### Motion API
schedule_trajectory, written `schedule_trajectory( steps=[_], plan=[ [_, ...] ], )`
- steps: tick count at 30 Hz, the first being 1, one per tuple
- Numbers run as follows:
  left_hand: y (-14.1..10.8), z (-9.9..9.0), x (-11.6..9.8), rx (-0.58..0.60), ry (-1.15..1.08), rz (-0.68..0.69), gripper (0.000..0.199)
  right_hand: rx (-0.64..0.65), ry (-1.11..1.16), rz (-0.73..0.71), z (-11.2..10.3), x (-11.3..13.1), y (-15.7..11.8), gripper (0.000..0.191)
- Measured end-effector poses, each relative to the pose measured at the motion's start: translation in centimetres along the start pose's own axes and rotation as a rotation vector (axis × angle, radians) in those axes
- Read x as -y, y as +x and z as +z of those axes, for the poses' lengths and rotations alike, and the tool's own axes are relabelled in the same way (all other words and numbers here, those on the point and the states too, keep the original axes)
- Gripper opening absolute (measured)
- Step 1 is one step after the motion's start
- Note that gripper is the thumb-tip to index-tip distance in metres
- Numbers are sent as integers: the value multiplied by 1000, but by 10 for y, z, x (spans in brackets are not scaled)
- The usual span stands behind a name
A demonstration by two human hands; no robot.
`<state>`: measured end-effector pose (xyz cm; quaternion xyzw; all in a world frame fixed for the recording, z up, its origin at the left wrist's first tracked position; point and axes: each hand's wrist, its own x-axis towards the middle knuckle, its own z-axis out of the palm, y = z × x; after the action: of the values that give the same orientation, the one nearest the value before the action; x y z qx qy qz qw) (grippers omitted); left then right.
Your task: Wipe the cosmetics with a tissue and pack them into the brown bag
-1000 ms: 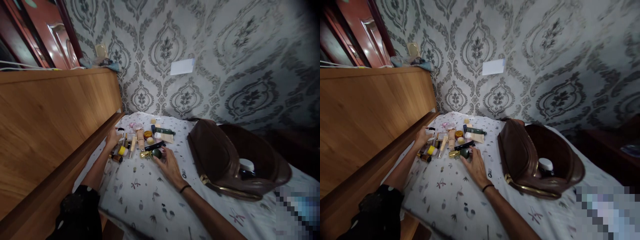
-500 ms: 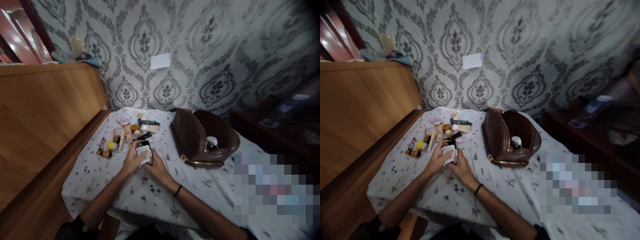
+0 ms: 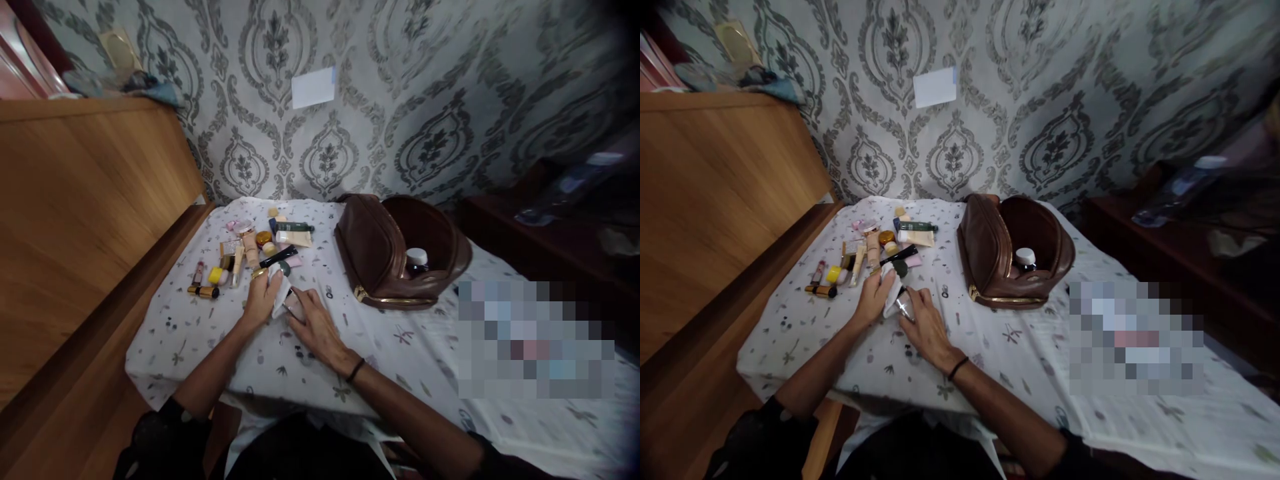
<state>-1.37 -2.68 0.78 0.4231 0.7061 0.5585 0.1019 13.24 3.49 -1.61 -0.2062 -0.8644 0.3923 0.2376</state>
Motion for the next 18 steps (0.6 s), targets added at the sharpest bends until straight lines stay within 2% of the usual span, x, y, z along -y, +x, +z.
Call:
schedule_trajectory(
  steps=[7,10,12,15,18],
  plan=[
    [1,-4,10,-3,-154,-97,48,-42,220,-46,-1,-3,-2,58],
    [-3,-5,7,-4,-156,-46,48,15,429,-2,-5,0,0,46],
    [-7,-5,5,49,-101,30,43,77,616,61,-6,2,1,41],
    [-12,-5,3,161,4,97,39,113,845,157,-6,2,2,42],
    [-15,-5,2,196,55,91,42,108,908,159,-4,-1,4,45]
  ],
)
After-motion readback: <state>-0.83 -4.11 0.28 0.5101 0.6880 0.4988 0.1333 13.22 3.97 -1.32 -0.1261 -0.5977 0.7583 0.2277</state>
